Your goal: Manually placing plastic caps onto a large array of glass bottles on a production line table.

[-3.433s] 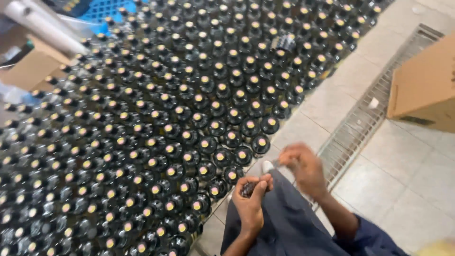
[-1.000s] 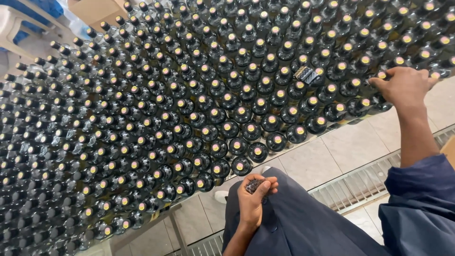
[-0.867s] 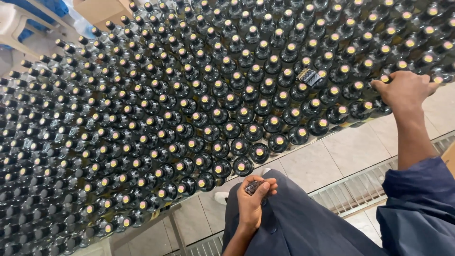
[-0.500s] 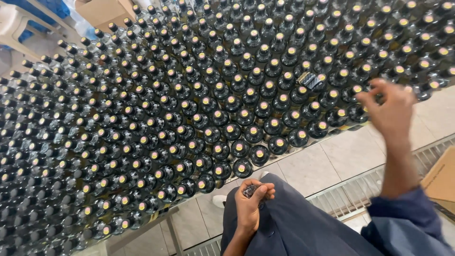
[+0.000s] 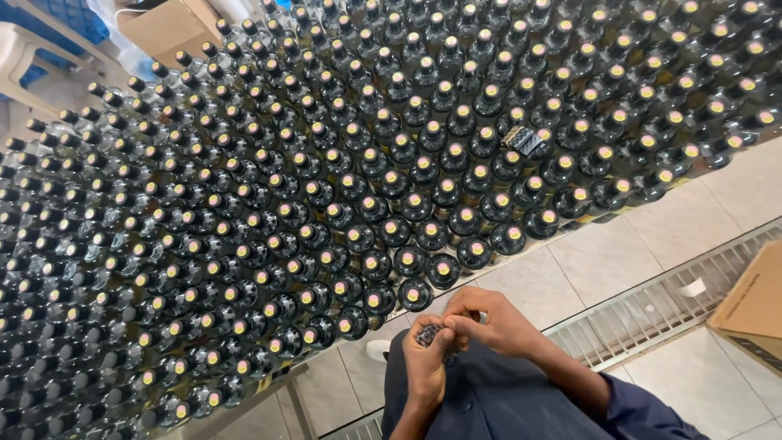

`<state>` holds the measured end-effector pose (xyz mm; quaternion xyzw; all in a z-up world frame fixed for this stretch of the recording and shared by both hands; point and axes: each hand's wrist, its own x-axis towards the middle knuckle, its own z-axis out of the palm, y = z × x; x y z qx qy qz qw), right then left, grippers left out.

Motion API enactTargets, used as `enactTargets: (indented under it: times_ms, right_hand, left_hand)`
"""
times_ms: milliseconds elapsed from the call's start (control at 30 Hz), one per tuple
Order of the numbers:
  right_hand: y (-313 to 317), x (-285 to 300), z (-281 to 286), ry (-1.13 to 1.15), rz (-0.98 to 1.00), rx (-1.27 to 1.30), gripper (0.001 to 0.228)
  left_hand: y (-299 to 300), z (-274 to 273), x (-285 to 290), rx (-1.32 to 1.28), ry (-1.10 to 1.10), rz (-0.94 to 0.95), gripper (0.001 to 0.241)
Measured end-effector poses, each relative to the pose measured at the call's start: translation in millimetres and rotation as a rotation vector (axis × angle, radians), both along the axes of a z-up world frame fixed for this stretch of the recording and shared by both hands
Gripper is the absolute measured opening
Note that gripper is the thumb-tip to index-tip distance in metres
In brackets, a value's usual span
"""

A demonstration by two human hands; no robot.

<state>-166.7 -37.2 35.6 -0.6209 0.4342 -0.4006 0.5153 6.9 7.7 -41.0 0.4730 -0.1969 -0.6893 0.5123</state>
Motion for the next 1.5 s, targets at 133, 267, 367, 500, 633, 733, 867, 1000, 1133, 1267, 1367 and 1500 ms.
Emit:
enactTargets:
  times_ms: [133,267,367,500,633,733,867,1000,1133,1267,1367,1500]
  right_hand:
    - [-3.5,8.1,2.7,0.041,0.037,0.076,0.025]
    - [-6.3,19.7,4.1,0.009,0.086,0.067,0.027]
    - [-8.6,32.8,0.5,0.05,0.069,0.068,0.022]
    - [-6.2,55.0,-12.2,0.145,0.057,-0.024,0.024]
    - [3.0,85.9,-14.8,0.177,-0.033,-0.051,0.027]
    - [12.4,116.4,-19.1,0.146,-0.151,0.027,0.029]
    - [20.8,160.4,-3.2,0.108,-0.232,0.074,0.02]
    - [35.2,201.8,1.5,0.082,-0.301,-0.033,0.019]
    - [49.7,233.4,1.9,0.067,-0.425,-0.061,0.026]
    - [65.1,256.3,-16.3,0.072,-0.415,-0.122,0.028]
    - [71.5,276.2,-13.8,0.048,-0.381,-0.121,0.026]
    - [77.1,291.3,-13.4,-0.028,-0.47,-0.046,0.023]
  left_hand:
    - [3.3,-1.9,5.8,0.014,-0.066,0.078,0.031]
    - [10.1,-3.5,19.9,-0.022,-0.167,0.07,0.038]
    - [16.7,-11.4,34.1,-0.042,-0.176,0.113,0.038]
    - [15.8,-10.3,61.2,-0.071,-0.323,0.044,0.031]
    - [11.9,0.8,90.7,-0.012,-0.332,0.0,0.035]
    - [5.8,5.7,114.9,-0.02,-0.231,-0.024,0.036]
    - [2.3,0.7,160.1,-0.104,-0.366,-0.133,0.033]
    - [1.0,10.1,196.9,-0.039,-0.233,-0.168,0.032]
    - [1.9,10.9,224.0,-0.119,-0.199,-0.243,0.029]
    - [9.3,27.2,251.5,-0.088,-0.325,-0.349,0.041]
    - [15.3,33.5,269.5,-0.11,-0.34,-0.389,0.034]
    - [22.0,25.5,281.7,-0.148,-0.296,-0.338,0.035]
